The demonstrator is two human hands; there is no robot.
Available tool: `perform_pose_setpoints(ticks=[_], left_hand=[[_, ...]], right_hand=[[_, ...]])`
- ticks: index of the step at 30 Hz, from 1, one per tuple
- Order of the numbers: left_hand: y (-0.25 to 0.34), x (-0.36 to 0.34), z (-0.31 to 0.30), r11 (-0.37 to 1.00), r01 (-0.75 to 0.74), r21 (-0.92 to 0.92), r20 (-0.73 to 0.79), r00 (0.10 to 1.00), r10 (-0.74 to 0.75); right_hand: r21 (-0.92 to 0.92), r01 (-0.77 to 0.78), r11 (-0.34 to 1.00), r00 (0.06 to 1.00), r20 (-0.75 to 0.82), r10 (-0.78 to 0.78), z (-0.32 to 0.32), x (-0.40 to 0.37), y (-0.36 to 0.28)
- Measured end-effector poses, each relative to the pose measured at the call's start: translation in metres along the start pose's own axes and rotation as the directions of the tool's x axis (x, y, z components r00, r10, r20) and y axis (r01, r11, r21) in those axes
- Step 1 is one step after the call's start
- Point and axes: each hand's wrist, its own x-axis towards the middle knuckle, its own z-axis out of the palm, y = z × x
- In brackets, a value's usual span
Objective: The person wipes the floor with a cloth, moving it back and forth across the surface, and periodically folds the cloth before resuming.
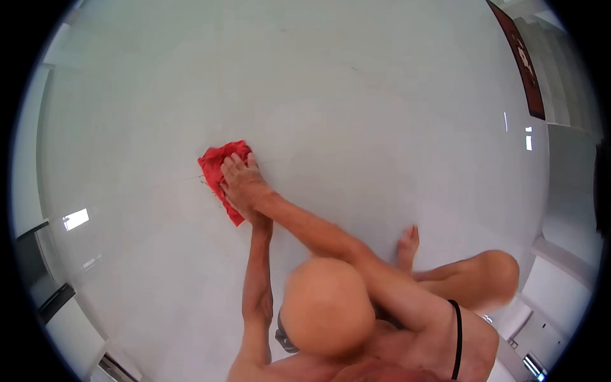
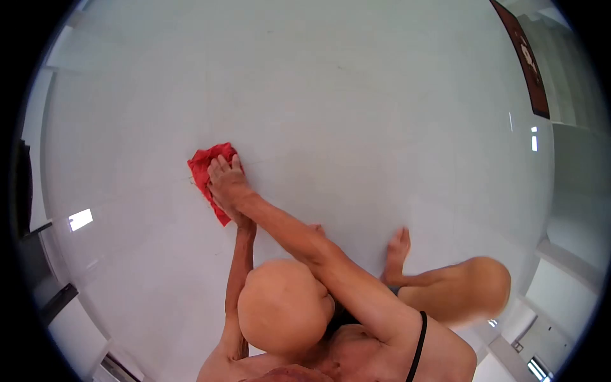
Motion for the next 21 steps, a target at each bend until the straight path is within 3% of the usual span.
perform_pose_setpoints(ticks=[5,9,10,11,12,13,14,15,19,20,21], left_hand=[[0.016,-0.005,-0.015,0.995,-0.087,-0.055,0.097,0.991,0.092],[-0.027,-0.016,-0.037,0.934,0.069,-0.35,0.247,0.969,0.021],[-0.041,-0.024,-0.032,0.939,-0.256,-0.23,0.032,0.962,0.271],[-0.034,-0.028,-0.042,0.936,-0.191,-0.296,0.195,0.947,0.255],[-0.028,-0.028,-0.045,0.932,-0.152,-0.33,0.21,0.95,0.23],[-0.021,-0.017,-0.074,0.842,0.132,-0.524,0.48,0.862,0.163],[-0.026,-0.014,-0.074,0.874,-0.208,-0.439,0.415,0.816,0.402],[-0.037,-0.009,-0.079,0.786,-0.528,-0.322,0.388,0.684,0.618],[-0.123,0.008,-0.163,0.754,-0.589,-0.292,0.346,0.67,0.657],[-0.005,-0.021,-0.108,0.79,-0.578,-0.206,0.38,0.696,0.609],[-0.008,-0.019,-0.123,0.804,-0.57,-0.168,0.383,0.714,0.586]], right_hand=[[0.171,-0.221,0.96,0.954,-0.168,0.249,-0.008,-0.03,-0.021],[-0.024,-0.28,0.96,0.903,-0.346,0.255,0.039,-0.035,-0.038],[-0.079,-0.368,0.927,0.871,-0.377,0.314,0.032,-0.048,-0.049],[0.034,-0.451,0.892,0.831,-0.348,0.433,0.029,-0.059,-0.048],[-0.053,-0.441,0.896,0.806,-0.463,0.37,0.035,-0.076,-0.047],[0.061,-0.496,0.866,0.727,-0.516,0.453,0.053,-0.084,-0.039],[0.14,-0.564,0.814,0.654,-0.526,0.543,0.05,-0.087,-0.051],[0.214,-0.628,0.748,0.568,-0.531,0.629,0.05,-0.086,-0.068],[0.21,-0.67,0.712,0.537,-0.525,0.66,0.081,-0.034,-0.17],[0.279,-0.634,0.721,0.555,-0.485,0.676,0.032,-0.104,-0.074],[0.31,-0.625,0.716,0.553,-0.472,0.687,0.029,-0.093,-0.087]])
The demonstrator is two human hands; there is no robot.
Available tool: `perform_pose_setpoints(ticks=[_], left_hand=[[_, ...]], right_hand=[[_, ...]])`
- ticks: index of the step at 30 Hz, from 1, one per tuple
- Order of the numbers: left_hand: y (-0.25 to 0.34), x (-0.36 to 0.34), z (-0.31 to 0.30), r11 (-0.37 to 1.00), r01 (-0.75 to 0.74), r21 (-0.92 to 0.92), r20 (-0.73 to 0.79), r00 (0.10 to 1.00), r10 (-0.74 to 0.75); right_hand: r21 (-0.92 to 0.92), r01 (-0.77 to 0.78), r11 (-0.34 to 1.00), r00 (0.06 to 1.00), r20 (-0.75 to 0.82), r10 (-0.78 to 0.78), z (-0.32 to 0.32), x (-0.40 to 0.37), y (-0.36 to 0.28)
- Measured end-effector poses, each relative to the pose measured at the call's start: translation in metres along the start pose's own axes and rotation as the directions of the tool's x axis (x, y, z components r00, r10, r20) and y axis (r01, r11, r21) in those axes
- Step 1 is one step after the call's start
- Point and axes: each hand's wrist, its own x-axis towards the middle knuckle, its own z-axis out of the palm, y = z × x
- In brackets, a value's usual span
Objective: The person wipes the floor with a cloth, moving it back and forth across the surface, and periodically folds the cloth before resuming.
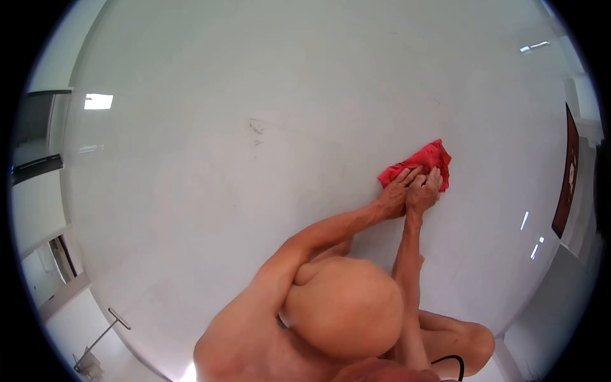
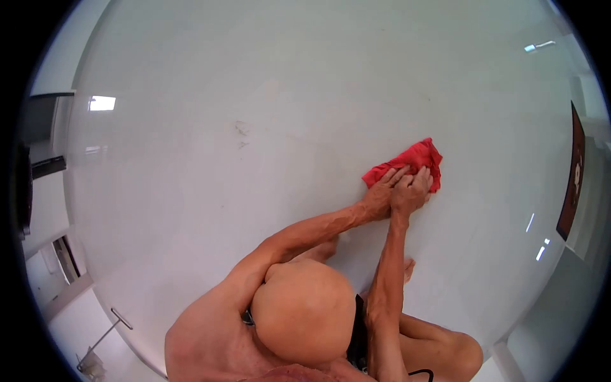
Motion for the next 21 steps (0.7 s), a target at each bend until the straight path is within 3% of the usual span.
perform_pose_setpoints(ticks=[3,5,6,8,10,11,13,14,15,16,17,21], left_hand=[[-0.035,-0.018,-0.029,0.973,0.216,-0.077,-0.065,0.973,-0.221],[-0.07,-0.039,-0.057,0.938,0.332,-0.098,-0.135,0.929,-0.343],[-0.081,-0.047,-0.072,0.917,0.398,-0.033,-0.178,0.9,-0.397],[-0.108,-0.076,-0.102,0.858,0.513,0.003,-0.237,0.834,-0.498],[-0.124,-0.07,-0.064,0.794,0.603,0.073,-0.262,0.78,-0.569],[-0.113,0.017,-0.002,0.796,0.603,-0.057,-0.332,0.74,-0.584],[-0.102,-0.014,-0.023,0.714,0.687,0.137,-0.375,0.703,-0.604],[-0.097,-0.036,-0.011,0.718,0.696,0.005,-0.484,0.63,-0.607],[-0.093,-0.046,-0.009,0.586,0.774,0.24,-0.414,0.628,-0.659],[-0.091,-0.059,-0.002,0.52,0.786,0.335,-0.38,0.618,-0.689],[-0.083,-0.066,-0.001,0.567,0.798,0.205,-0.386,0.598,-0.703],[-0.083,-0.058,-0.004,0.641,0.746,0.18,-0.413,0.648,-0.639]], right_hand=[[0.065,0.217,0.974,0.973,0.071,-0.221,0.029,0.004,-0.048],[-0.028,0.363,0.931,0.93,0.077,-0.361,0.053,-0.002,-0.107],[0.072,0.4,0.914,0.91,0.09,-0.405,0.076,-0.004,-0.123],[0.009,0.556,0.831,0.821,0.15,-0.551,0.095,-0.025,-0.182],[0.086,0.627,0.774,0.749,0.208,-0.629,0.127,-0.015,-0.165],[0.144,0.636,0.758,0.715,0.26,-0.649,0.13,0.07,-0.104],[0.191,0.68,0.708,0.633,0.335,-0.698,0.13,0.034,-0.131],[0.175,0.717,0.675,0.591,0.362,-0.721,0.131,0.015,-0.132],[0.219,0.71,0.669,0.572,0.376,-0.729,0.129,0.002,-0.133],[0.259,0.706,0.66,0.549,0.389,-0.74,0.126,-0.007,-0.129],[0.263,0.716,0.647,0.536,0.388,-0.75,0.119,-0.014,-0.124],[0.236,0.782,0.577,0.46,0.406,-0.79,0.109,-0.005,-0.123]])
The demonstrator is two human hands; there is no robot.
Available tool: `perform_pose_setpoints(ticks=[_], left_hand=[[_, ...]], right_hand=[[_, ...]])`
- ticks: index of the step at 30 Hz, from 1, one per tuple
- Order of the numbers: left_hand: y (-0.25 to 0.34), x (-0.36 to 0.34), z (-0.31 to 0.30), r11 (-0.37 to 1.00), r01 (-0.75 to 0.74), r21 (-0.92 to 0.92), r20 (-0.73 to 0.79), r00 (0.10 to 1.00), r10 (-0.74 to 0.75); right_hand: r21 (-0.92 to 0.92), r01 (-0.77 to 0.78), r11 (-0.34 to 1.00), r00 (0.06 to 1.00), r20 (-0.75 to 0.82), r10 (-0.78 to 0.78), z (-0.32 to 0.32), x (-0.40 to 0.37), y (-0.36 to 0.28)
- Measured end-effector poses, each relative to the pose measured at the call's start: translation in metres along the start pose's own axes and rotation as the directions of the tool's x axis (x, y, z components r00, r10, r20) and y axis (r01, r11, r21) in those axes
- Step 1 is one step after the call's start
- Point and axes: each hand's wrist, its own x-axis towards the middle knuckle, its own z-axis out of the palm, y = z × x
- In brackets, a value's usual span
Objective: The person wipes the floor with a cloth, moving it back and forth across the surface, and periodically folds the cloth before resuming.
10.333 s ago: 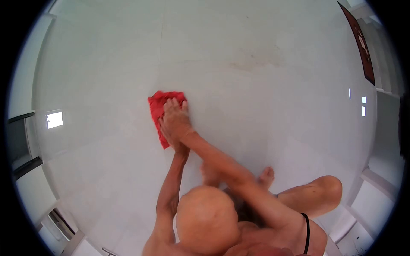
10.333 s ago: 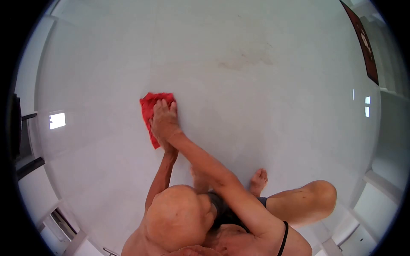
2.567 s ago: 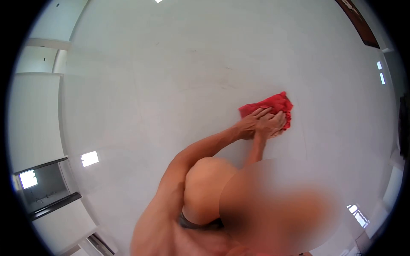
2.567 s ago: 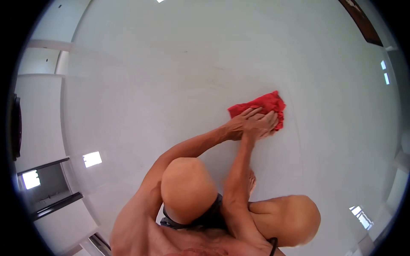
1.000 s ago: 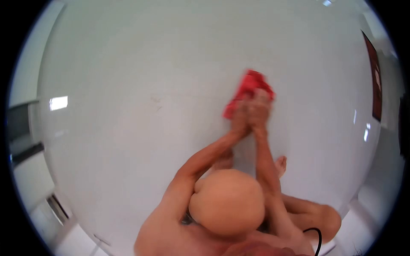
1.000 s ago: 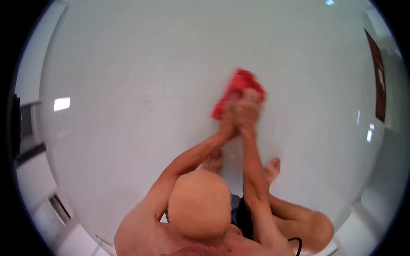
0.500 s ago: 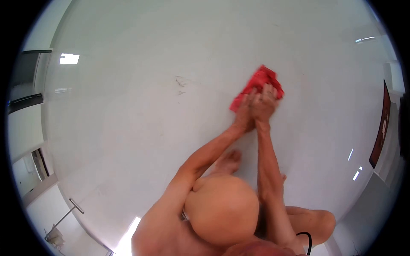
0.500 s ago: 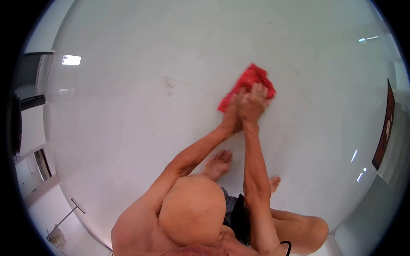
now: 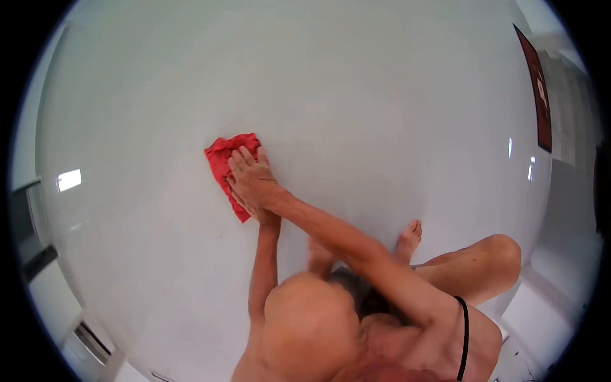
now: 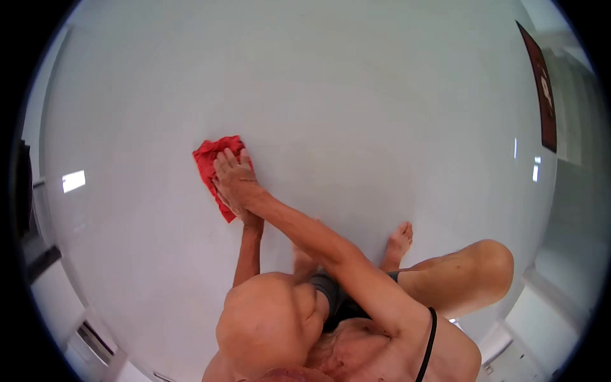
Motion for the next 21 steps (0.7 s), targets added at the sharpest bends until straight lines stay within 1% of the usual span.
perform_pose_setpoints(ticks=[3,4,7,8,11,12,13,14,15,17,19,21], left_hand=[[0.008,0.0,0.0,0.997,-0.073,-0.012,-0.013,0.997,0.073],[0.011,-0.009,-0.004,0.995,-0.095,-0.019,-0.017,0.995,0.094],[0.02,-0.015,-0.006,0.986,-0.162,-0.039,-0.03,0.986,0.161],[0.021,-0.025,-0.009,0.982,-0.183,-0.044,-0.014,0.983,0.182],[0.014,-0.054,-0.028,0.97,-0.239,-0.042,0.038,0.97,0.241],[0.008,-0.069,-0.039,0.966,-0.257,-0.028,0.075,0.963,0.259],[-0.001,-0.078,-0.05,0.959,-0.281,-0.02,0.12,0.952,0.282],[-0.009,-0.083,-0.059,0.941,-0.335,-0.051,0.126,0.932,0.339],[-0.018,-0.087,-0.068,0.914,-0.394,-0.091,0.13,0.906,0.403],[-0.032,-0.09,-0.081,0.817,-0.521,-0.245,0.123,0.819,0.56],[-0.043,-0.088,-0.101,0.71,-0.449,-0.543,0.201,0.751,0.629],[-0.052,-0.072,-0.111,0.539,-0.576,-0.614,0.195,0.552,0.811]], right_hand=[[-0.036,-0.037,0.999,0.999,-0.008,0.037,-0.011,-0.009,0.009],[-0.077,-0.06,0.995,0.998,0.032,0.063,-0.023,-0.022,-0.001],[-0.081,-0.148,0.986,0.988,0.025,0.15,-0.04,-0.034,0.0],[-0.079,-0.191,0.978,0.98,0.048,0.195,-0.04,-0.039,-0.009],[-0.025,-0.301,0.953,0.953,0.025,0.302,-0.033,-0.067,-0.034],[0.035,-0.351,0.936,0.935,-0.045,0.352,-0.025,-0.08,-0.047],[0.042,-0.427,0.903,0.9,-0.071,0.429,-0.024,-0.096,-0.064],[0.045,-0.48,0.876,0.869,-0.115,0.482,-0.026,-0.106,-0.076],[0.05,-0.524,0.85,0.836,-0.162,0.525,-0.027,-0.116,-0.088],[-0.019,-0.621,0.784,0.753,-0.292,0.59,-0.031,-0.135,-0.109],[0.007,-0.709,0.705,0.632,-0.435,0.641,-0.021,-0.151,-0.123],[0.05,-0.811,0.584,0.471,-0.536,0.7,-0.018,-0.155,-0.136]])
